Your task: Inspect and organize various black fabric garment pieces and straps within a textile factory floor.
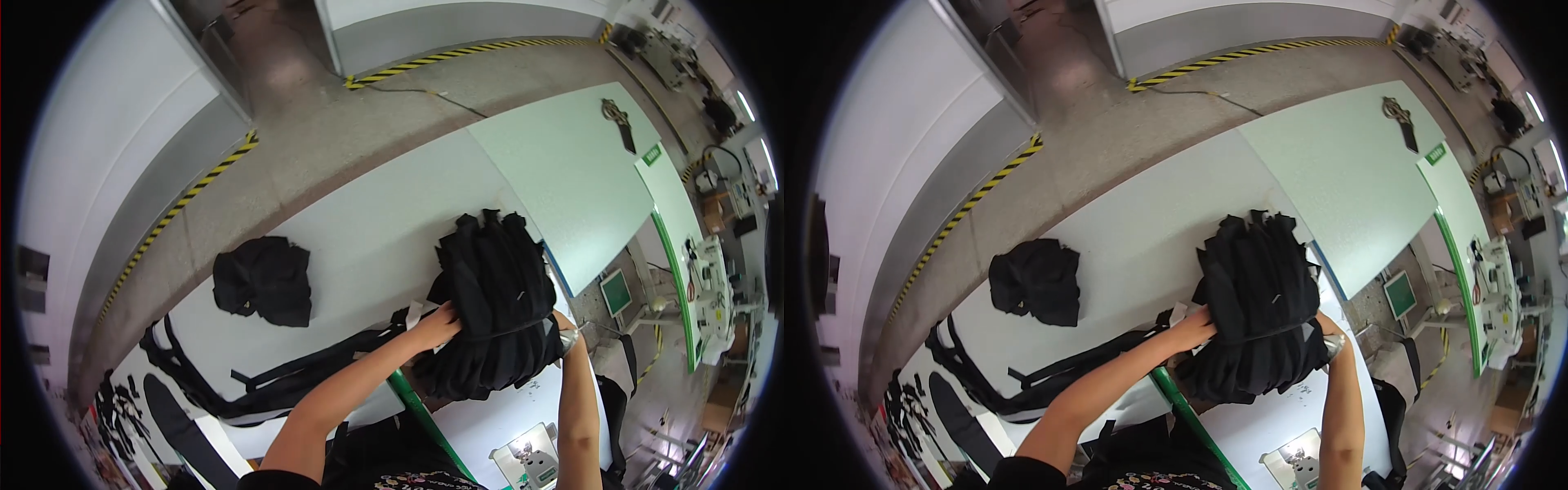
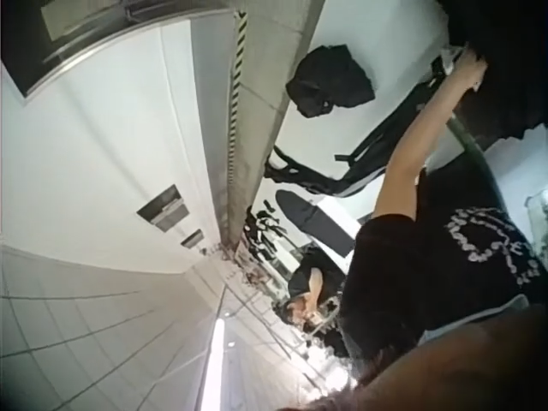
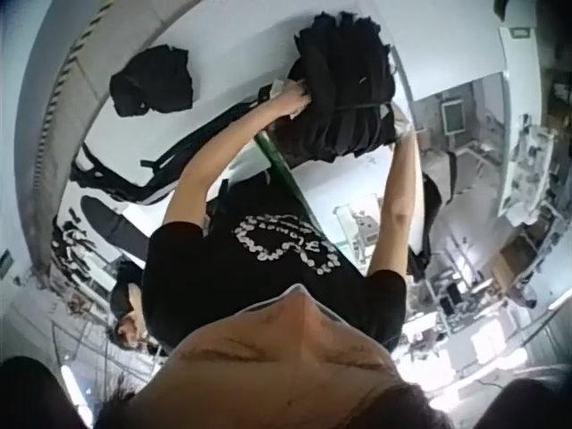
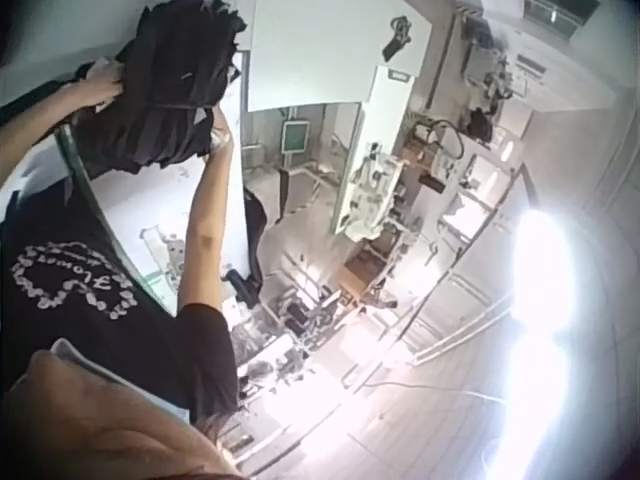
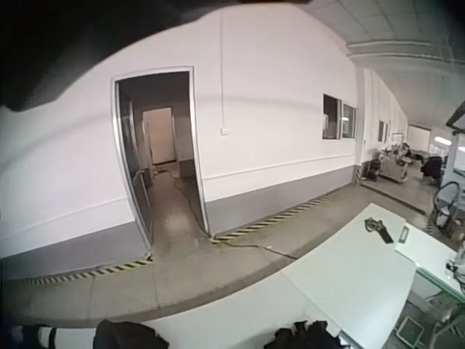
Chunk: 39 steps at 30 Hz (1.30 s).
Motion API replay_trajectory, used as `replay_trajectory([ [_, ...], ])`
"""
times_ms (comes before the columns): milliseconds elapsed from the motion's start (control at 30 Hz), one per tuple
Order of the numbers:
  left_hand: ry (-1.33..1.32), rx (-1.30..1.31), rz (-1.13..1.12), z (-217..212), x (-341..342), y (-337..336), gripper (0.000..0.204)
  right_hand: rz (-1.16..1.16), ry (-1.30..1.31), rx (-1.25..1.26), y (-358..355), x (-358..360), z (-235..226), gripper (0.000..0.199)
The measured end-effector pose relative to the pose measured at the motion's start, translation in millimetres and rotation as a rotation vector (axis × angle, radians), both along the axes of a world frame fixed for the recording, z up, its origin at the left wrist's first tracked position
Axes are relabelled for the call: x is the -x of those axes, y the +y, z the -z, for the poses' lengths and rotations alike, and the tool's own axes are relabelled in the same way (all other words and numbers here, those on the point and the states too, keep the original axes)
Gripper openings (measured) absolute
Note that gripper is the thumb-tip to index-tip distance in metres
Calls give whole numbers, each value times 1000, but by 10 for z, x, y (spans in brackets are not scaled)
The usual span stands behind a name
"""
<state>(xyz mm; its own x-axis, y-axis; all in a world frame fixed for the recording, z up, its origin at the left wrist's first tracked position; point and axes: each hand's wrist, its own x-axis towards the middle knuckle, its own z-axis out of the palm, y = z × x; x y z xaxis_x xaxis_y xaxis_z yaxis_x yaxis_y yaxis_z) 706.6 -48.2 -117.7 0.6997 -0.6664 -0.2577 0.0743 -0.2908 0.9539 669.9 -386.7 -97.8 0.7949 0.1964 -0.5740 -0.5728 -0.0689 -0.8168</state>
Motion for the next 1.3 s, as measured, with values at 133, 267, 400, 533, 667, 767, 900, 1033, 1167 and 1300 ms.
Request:
replay_trajectory([
  [133,524,265,-340,99,467,41,55,-315,-405,206,256,-23,-75,54],
  [267,933,473,-481,83,679,-51,67,-38,-347,15,399,152,28,51],
  [400,956,540,-459,89,658,-5,74,78,-175,-15,423,352,-18,63],
  [533,785,460,-417,-599,522,-34,70,494,-43,-271,530,615,-31,49],
  [667,-52,21,-205,-1622,327,-30,65,506,-72,-247,717,135,3,48],
  [767,-155,-101,-141,-2136,338,-198,74,498,-86,-214,888,397,106,46],
  [900,-252,-240,-76,-2129,530,-602,77,489,-102,-152,1063,-54,137,45],
  [1033,-233,-425,-184,-1298,636,-837,83,420,-141,-136,1314,68,331,43],
  [1167,-181,-447,-255,-1040,569,-967,85,400,-139,-60,1080,-102,388,42],
  [1300,-44,-229,-314,-859,543,-847,73,386,-150,15,973,-244,399,40],
])
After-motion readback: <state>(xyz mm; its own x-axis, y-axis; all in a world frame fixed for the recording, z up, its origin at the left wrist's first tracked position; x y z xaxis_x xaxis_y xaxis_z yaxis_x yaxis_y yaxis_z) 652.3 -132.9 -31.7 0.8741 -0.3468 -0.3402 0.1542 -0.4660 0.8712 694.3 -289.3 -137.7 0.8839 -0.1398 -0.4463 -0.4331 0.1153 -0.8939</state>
